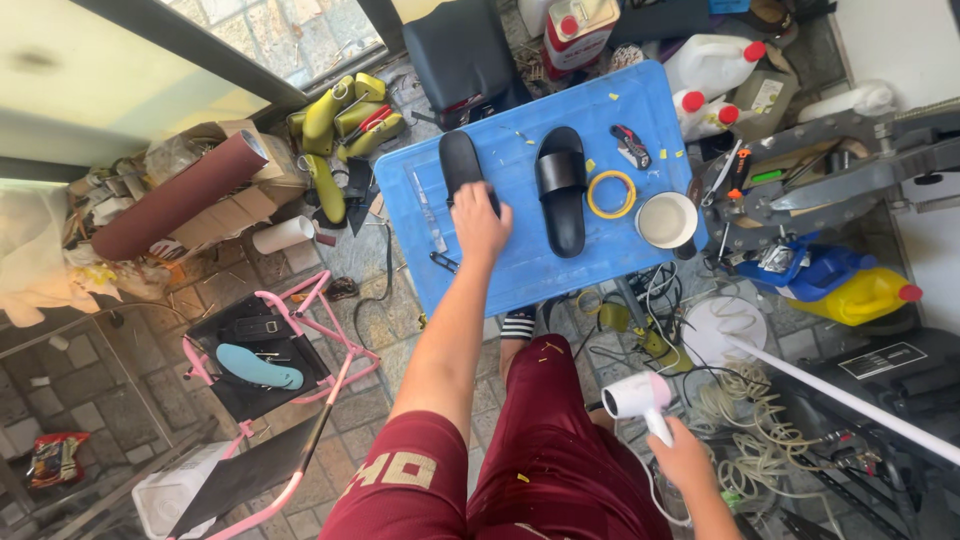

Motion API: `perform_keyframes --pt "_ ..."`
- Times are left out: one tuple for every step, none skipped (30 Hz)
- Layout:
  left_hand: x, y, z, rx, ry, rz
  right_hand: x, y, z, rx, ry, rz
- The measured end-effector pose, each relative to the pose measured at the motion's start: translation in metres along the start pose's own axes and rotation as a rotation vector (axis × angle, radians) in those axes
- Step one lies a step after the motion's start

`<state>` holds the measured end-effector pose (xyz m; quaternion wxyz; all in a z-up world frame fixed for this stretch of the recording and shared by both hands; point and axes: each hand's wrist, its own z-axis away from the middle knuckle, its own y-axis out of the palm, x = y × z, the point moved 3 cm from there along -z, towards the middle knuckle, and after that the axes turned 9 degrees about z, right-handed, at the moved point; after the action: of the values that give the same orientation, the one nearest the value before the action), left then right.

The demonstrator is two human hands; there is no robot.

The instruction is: The person alternates between spraying a black slide with a spray gun and drying it with a hair dryer. The person handles one slide at a time, repeatedly applying spray and drying the surface in a workshop setting.

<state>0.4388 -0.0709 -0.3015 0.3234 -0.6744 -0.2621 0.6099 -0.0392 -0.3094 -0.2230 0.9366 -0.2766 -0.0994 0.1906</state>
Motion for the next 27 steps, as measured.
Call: perform_keyframes --pt "0.003 -0.008 -0.013 -0.034 0.044 -0.031 0.011 0.003 -0.009 -0.043 -0.092 0.085" --pt "0.005 -0.014 -0.025 -0.067 0.089 -0.062 0.021 0.004 -0.015 -0.085 -0.186 0.170" --pt "0.010 -0.010 -0.038 0.147 -0.014 -0.115 0.029 0.007 -0.021 -0.062 -0.195 0.167" --pt "0.015 -0.007 -0.048 0.362 -0.117 -0.168 0.041 0.010 -0.027 -0.039 -0.205 0.164" --pt "0.018 -0.004 -0.051 0.579 -0.224 -0.222 0.052 0.013 -0.028 -0.013 -0.212 0.162" --pt "0.016 -0.004 -0.056 0.620 -0.220 -0.225 0.063 0.015 -0.029 -0.003 -0.218 0.165" --pt "0.016 -0.006 -0.058 0.662 -0.222 -0.229 0.075 0.016 -0.028 0.010 -0.225 0.172" --pt "0.015 -0.009 -0.060 0.703 -0.223 -0.232 0.088 0.017 -0.026 0.024 -0.233 0.179" --pt "0.015 -0.015 -0.062 0.690 -0.248 -0.170 0.100 0.016 -0.023 0.027 -0.233 0.202" --pt "0.014 -0.022 -0.063 0.676 -0.273 -0.109 0.111 0.013 -0.019 0.031 -0.233 0.226" --pt "0.015 -0.030 -0.063 0.657 -0.303 -0.048 0.122 0.009 -0.018 0.037 -0.237 0.253" --pt "0.015 -0.039 -0.060 0.619 -0.323 0.046 0.133 0.006 -0.017 0.039 -0.223 0.289" --pt "0.017 -0.051 -0.056 0.573 -0.348 0.135 0.144 0.004 -0.018 0.046 -0.216 0.327" --pt "0.020 -0.064 -0.051 0.524 -0.371 0.222 0.154 0.003 -0.019 0.052 -0.210 0.365" --pt "0.021 -0.077 -0.043 0.481 -0.373 0.359 0.166 0.003 -0.021 0.047 -0.247 0.423" --pt "0.021 -0.092 -0.033 0.434 -0.373 0.495 0.179 0.005 -0.024 0.042 -0.285 0.480" --pt "0.018 -0.106 -0.024 0.382 -0.365 0.634 0.192 0.005 -0.029 0.032 -0.323 0.537" --pt "0.017 -0.120 -0.010 0.382 -0.474 0.818 0.208 0.007 -0.035 -0.022 -0.429 0.501" --pt "0.014 -0.135 0.005 0.380 -0.578 1.006 0.224 0.008 -0.040 -0.079 -0.532 0.464" --pt "0.008 -0.149 0.020 0.373 -0.680 1.195 0.235 0.011 -0.047 -0.066 -0.505 0.471" --pt "0.002 -0.165 0.033 0.352 -0.734 1.228 0.248 0.016 -0.056 -0.048 -0.482 0.479" --pt "-0.006 -0.180 0.046 0.329 -0.789 1.262 0.261 0.018 -0.064 -0.097 -0.517 0.435" --pt "-0.013 -0.196 0.055 0.315 -0.835 1.291 0.275 0.022 -0.072 -0.151 -0.547 0.381" --pt "-0.021 -0.211 0.062 0.304 -0.865 1.315 0.286 0.027 -0.083 -0.148 -0.536 0.351" --pt "-0.029 -0.224 0.069 0.280 -0.901 1.340 0.295 0.033 -0.093 -0.138 -0.533 0.329" --pt "-0.037 -0.236 0.077 0.256 -0.936 1.365 0.304 0.039 -0.100 -0.197 -0.649 0.203" --pt "-0.044 -0.249 0.084 0.240 -0.930 1.414 0.316 0.044 -0.106 -0.263 -0.764 0.072"
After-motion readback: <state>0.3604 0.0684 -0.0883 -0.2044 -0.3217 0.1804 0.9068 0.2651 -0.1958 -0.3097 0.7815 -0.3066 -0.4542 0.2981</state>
